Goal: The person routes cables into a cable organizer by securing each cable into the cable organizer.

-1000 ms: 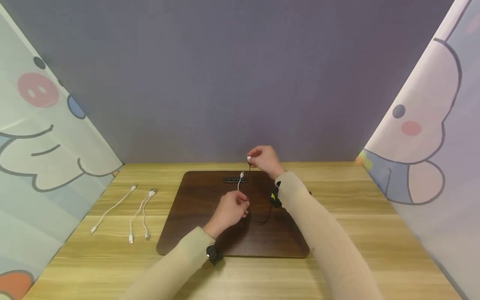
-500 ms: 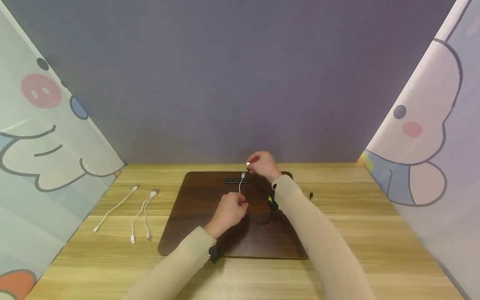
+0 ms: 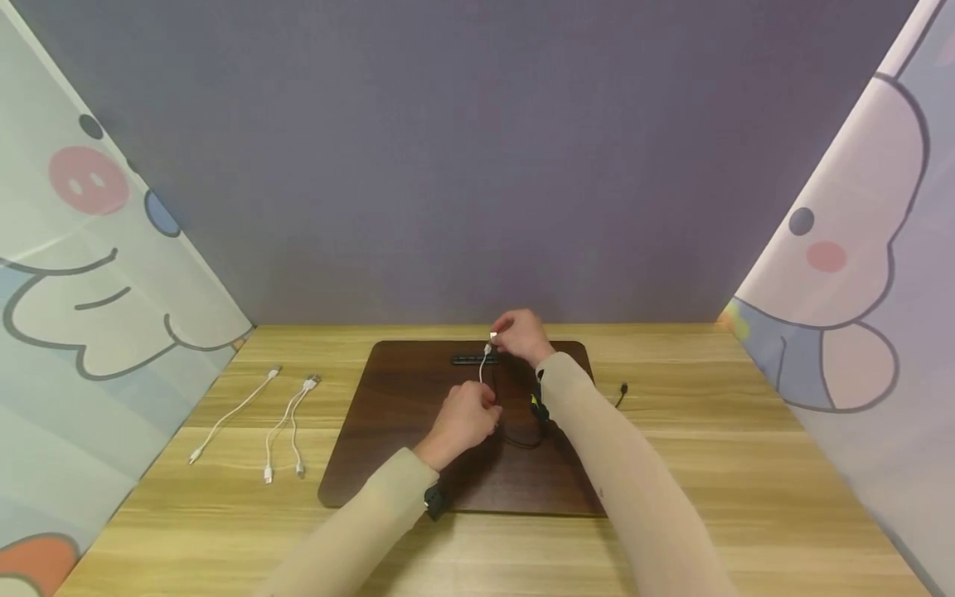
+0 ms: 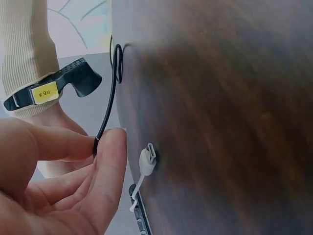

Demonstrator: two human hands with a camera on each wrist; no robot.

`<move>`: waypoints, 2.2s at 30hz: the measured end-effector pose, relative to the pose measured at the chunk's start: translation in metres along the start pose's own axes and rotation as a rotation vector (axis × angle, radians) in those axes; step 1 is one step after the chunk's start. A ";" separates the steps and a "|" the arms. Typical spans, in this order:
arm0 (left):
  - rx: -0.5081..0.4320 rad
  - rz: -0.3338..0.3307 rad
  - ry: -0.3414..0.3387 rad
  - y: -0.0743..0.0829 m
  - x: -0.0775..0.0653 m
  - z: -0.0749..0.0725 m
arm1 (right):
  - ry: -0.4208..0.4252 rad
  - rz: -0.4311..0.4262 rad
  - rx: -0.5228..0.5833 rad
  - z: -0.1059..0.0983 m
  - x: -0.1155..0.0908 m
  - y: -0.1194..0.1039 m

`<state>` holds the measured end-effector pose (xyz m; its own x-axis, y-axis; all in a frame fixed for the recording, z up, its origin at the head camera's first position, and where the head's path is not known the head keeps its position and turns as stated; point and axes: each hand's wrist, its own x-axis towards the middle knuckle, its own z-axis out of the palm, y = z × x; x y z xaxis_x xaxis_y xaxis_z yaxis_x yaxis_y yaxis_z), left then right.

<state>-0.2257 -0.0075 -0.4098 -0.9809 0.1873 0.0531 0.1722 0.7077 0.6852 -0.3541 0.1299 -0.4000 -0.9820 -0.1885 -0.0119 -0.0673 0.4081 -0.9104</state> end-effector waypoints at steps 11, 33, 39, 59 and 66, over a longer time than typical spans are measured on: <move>0.018 -0.051 -0.035 0.000 0.002 0.000 | -0.015 -0.010 -0.060 0.006 0.002 0.005; 0.032 -0.092 -0.068 0.000 0.008 0.001 | 0.034 -0.028 -0.256 0.010 0.012 0.019; 0.019 -0.102 -0.080 -0.001 0.008 0.001 | 0.015 -0.062 -0.371 0.012 0.009 0.011; -0.011 -0.064 -0.064 0.001 0.005 -0.001 | -0.103 -0.076 -0.445 0.006 0.008 0.014; -0.009 -0.077 -0.077 0.003 0.003 -0.004 | -0.115 -0.084 -0.427 0.002 0.003 0.013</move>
<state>-0.2280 -0.0075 -0.4042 -0.9812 0.1846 -0.0556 0.0954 0.7156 0.6920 -0.3575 0.1326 -0.4128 -0.9458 -0.3244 -0.0129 -0.2361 0.7146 -0.6585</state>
